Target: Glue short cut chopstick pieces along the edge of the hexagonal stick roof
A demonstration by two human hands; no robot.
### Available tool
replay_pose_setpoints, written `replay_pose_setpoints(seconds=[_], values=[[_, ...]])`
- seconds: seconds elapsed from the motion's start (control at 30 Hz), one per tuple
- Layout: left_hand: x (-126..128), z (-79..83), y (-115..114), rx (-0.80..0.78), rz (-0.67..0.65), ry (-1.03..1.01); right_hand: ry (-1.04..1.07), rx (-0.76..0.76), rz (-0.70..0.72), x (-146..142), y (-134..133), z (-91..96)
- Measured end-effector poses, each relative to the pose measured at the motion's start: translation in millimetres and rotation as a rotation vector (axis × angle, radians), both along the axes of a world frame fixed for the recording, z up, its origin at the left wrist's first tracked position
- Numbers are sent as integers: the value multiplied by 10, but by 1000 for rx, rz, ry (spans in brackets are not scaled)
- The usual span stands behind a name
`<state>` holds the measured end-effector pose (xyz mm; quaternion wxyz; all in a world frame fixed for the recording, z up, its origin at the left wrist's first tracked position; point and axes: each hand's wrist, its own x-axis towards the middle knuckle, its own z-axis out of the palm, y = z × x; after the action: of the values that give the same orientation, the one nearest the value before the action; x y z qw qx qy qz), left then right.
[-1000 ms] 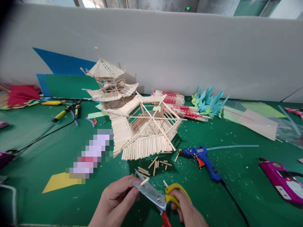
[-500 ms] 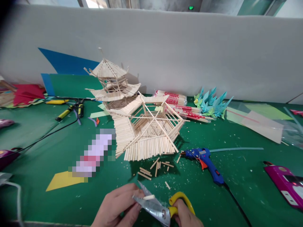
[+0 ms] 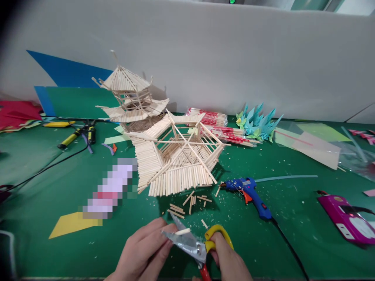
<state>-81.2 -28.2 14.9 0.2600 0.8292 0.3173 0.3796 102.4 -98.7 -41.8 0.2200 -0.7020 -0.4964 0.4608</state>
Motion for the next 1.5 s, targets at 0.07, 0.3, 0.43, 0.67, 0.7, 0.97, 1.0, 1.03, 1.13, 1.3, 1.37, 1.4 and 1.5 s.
replay_pose_setpoints(seconds=[0.07, 0.3, 0.43, 0.67, 0.7, 0.97, 1.0, 1.03, 1.13, 1.3, 1.37, 1.4, 1.5], values=[[3, 33, 18, -71, -51, -11, 12, 19, -10, -4, 14, 41], [5, 79, -13, -153, 31, -3, 87, -9, -54, -40, 45, 56], [-20, 58, 0, -171, 0, 11, -10, 54, -15, -34, 9, -15], [-63, 136, 73, -538, -171, -44, 11, 69, 20, -5, 8, 34], [-60, 136, 63, -551, -152, -38, 24, 58, 20, -4, 10, 26], [-2, 87, 14, -266, 3, -27, 10, -30, 3, -65, 16, 46], [-7, 90, 32, -278, -24, -43, -13, -39, 14, -65, 27, 83], [-17, 94, 53, -319, -52, -63, -33, -45, 23, -61, 40, 118], [-58, 106, 103, -553, -114, -103, -46, -57, 53, -41, 79, 158], [-57, 88, 66, -766, -131, -158, 42, -35, 78, -44, 67, 36], [-36, 75, 35, -694, -54, -165, 40, -13, 60, -57, 41, -16], [-30, 70, 26, -650, -22, -167, 29, 0, 52, -60, 30, -36], [-41, 70, 50, -662, -59, -189, -27, 7, 60, -45, 18, -63]])
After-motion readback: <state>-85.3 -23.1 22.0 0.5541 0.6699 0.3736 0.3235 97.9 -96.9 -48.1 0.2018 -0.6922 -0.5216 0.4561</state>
